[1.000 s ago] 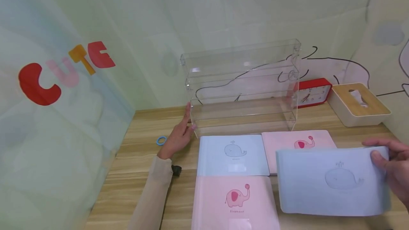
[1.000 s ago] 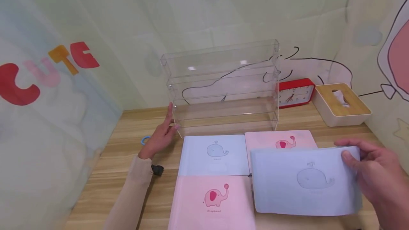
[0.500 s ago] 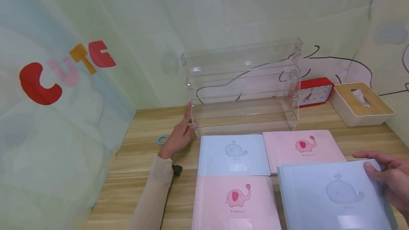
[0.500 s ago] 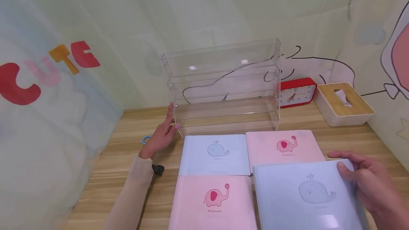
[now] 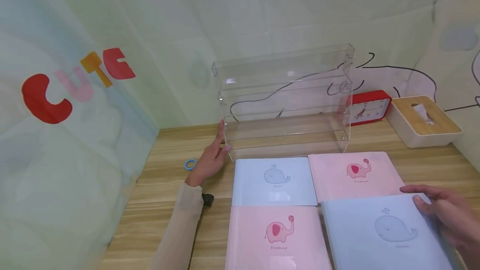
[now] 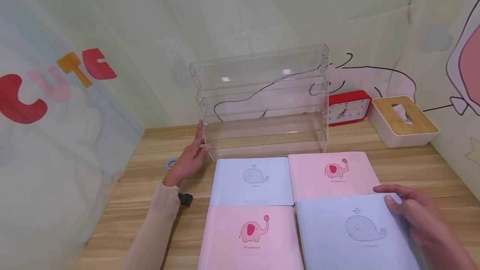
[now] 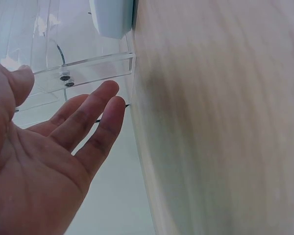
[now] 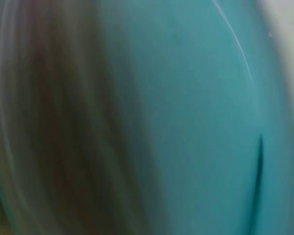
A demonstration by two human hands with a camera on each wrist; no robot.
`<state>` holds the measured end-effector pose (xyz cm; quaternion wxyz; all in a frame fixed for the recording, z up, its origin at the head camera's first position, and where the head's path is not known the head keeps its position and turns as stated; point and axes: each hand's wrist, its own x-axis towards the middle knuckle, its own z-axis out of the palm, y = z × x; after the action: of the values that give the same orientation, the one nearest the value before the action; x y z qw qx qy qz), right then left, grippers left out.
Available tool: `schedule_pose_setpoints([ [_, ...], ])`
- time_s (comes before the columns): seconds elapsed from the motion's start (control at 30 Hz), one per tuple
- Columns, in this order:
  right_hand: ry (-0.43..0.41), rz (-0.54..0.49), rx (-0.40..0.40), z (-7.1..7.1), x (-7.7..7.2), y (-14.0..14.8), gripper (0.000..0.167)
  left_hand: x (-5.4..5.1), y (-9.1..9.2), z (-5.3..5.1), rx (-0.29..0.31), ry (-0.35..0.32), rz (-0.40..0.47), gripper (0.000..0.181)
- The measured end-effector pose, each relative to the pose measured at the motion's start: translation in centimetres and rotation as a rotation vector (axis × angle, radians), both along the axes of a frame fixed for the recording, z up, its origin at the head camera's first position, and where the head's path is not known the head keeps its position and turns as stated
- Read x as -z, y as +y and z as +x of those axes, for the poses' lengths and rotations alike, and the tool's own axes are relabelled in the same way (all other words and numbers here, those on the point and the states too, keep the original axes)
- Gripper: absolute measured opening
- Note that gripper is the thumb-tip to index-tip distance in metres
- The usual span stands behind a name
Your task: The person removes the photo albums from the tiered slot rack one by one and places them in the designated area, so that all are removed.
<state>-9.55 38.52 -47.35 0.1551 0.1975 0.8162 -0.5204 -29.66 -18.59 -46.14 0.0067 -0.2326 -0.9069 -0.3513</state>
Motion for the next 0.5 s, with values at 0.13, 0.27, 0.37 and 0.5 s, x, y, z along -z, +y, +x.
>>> schedule_pose_setpoints([
  [0.13, -0.007, 0.029, -0.006, -0.2, 0.4, -0.2, 0.035, 0.0, 0.0, 0.0, 0.003, 0.004, -0.003, 0.084],
  [0.27, 0.017, 0.109, 0.012, 0.0, 0.9, -0.7, 0.035, 0.0, 0.0, 0.0, 0.003, 0.009, -0.008, 0.085],
  [0.37, -0.015, 0.1, 0.073, 0.1, 1.2, -1.3, 0.041, 0.0, 0.0, 0.0, 0.002, 0.01, -0.006, 0.085],
  [0.5, -0.054, 0.087, 0.164, 0.0, 1.8, -2.2, 0.048, 0.1, 0.0, 0.0, 0.003, 0.01, 0.0, 0.086],
])
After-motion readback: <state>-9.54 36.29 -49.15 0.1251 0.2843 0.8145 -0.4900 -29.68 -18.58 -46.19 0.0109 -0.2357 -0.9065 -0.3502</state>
